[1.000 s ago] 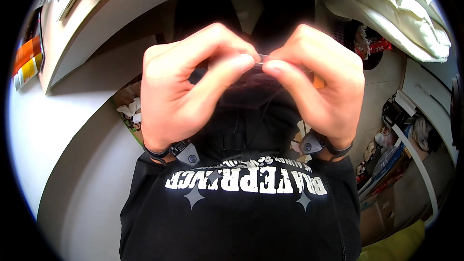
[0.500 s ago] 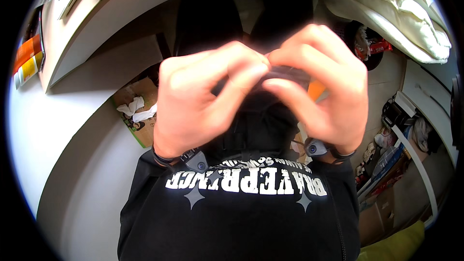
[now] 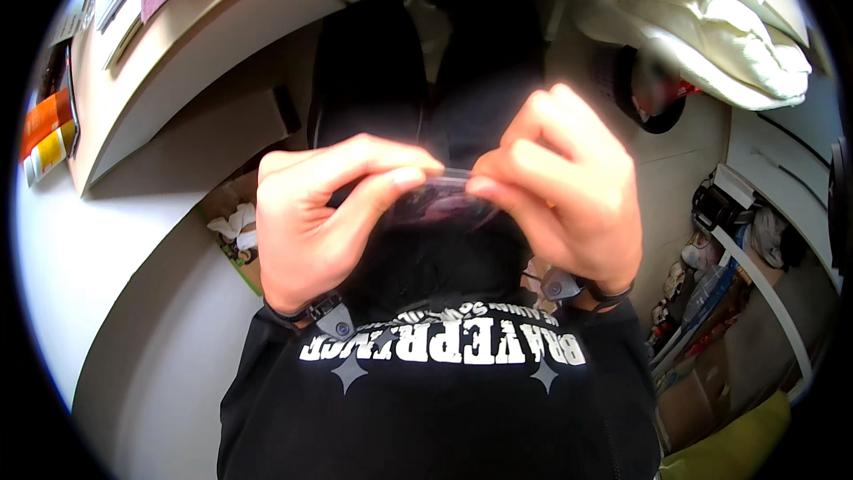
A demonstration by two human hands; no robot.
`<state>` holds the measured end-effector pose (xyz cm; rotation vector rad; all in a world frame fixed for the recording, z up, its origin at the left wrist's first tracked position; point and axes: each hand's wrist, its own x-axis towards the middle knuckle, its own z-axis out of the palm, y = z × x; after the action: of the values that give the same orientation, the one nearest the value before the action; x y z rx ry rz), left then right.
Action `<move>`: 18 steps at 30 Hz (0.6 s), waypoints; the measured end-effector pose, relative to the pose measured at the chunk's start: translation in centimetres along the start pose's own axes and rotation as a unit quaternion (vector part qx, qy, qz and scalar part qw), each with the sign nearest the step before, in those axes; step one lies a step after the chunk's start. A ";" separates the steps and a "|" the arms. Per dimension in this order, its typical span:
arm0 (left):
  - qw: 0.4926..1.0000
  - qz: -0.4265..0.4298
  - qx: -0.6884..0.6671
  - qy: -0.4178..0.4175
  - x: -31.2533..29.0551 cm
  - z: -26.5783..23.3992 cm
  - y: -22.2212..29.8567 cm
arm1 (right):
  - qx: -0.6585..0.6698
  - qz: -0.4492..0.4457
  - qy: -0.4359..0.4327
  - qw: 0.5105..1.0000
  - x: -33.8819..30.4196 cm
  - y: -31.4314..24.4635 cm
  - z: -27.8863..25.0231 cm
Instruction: The person places several illustrated cards into clear plastic protective sleeves. They handle the cards and sleeves by hand, carefully inserting each card and smoothing the plastic to remove air bubbles.
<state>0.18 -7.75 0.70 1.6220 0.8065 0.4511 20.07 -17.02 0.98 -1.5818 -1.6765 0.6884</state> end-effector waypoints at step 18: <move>0.995 -0.047 0.048 0.077 0.3 -1.5 2.3 | 0.028 -0.008 0.040 0.999 -0.2 1.5 -3.9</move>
<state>-0.07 -6.65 3.17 1.6454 1.0292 0.4810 24.06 -17.39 2.07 -1.5348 -1.5974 0.6494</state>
